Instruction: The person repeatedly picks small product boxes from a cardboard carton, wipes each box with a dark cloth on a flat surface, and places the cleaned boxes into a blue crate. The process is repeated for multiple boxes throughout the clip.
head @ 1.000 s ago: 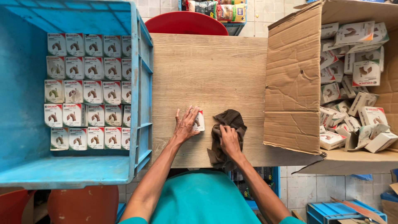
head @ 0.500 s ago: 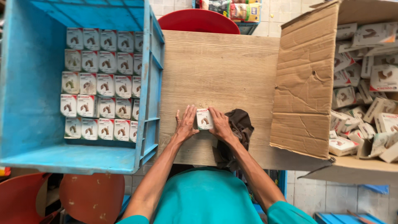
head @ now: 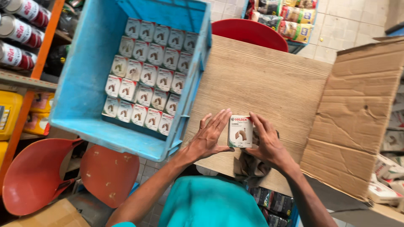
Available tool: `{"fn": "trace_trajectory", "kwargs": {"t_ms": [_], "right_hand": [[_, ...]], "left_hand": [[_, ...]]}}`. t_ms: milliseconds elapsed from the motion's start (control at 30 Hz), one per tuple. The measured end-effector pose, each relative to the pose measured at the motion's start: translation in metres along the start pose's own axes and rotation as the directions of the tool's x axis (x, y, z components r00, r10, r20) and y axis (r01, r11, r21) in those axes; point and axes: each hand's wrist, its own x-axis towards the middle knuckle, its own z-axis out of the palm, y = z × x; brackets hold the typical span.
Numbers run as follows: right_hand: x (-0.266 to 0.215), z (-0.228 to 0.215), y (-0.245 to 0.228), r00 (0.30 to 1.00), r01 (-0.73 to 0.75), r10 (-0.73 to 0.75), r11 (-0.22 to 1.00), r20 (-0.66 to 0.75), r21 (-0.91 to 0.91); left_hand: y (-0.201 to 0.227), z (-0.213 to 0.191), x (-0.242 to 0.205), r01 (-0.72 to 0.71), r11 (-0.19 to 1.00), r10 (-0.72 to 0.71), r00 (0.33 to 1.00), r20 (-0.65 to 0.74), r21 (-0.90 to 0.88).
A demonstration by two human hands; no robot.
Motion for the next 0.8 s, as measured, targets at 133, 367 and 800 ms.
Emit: {"fn": "trace_trajectory", "kwargs": {"t_ms": [133, 367, 800], "right_hand": [[0.038, -0.003, -0.068, 0.996, 0.079, -0.079, 0.997, -0.034, -0.002], [0.154, 0.075, -0.221, 0.974, 0.209, -0.205, 0.978, -0.094, 0.024], [0.295, 0.351, -0.220, 0.991, 0.133, -0.124, 0.918, 0.046, -0.375]], "left_hand": [[-0.021, -0.080, -0.018, -0.041, 0.998, 0.044, 0.997, -0.068, 0.052], [-0.156, -0.200, -0.073, -0.026, 0.976, 0.042, 0.997, -0.067, 0.216], [-0.399, -0.164, -0.100, 0.035, 0.887, -0.192, 0.935, 0.299, 0.461]]}}
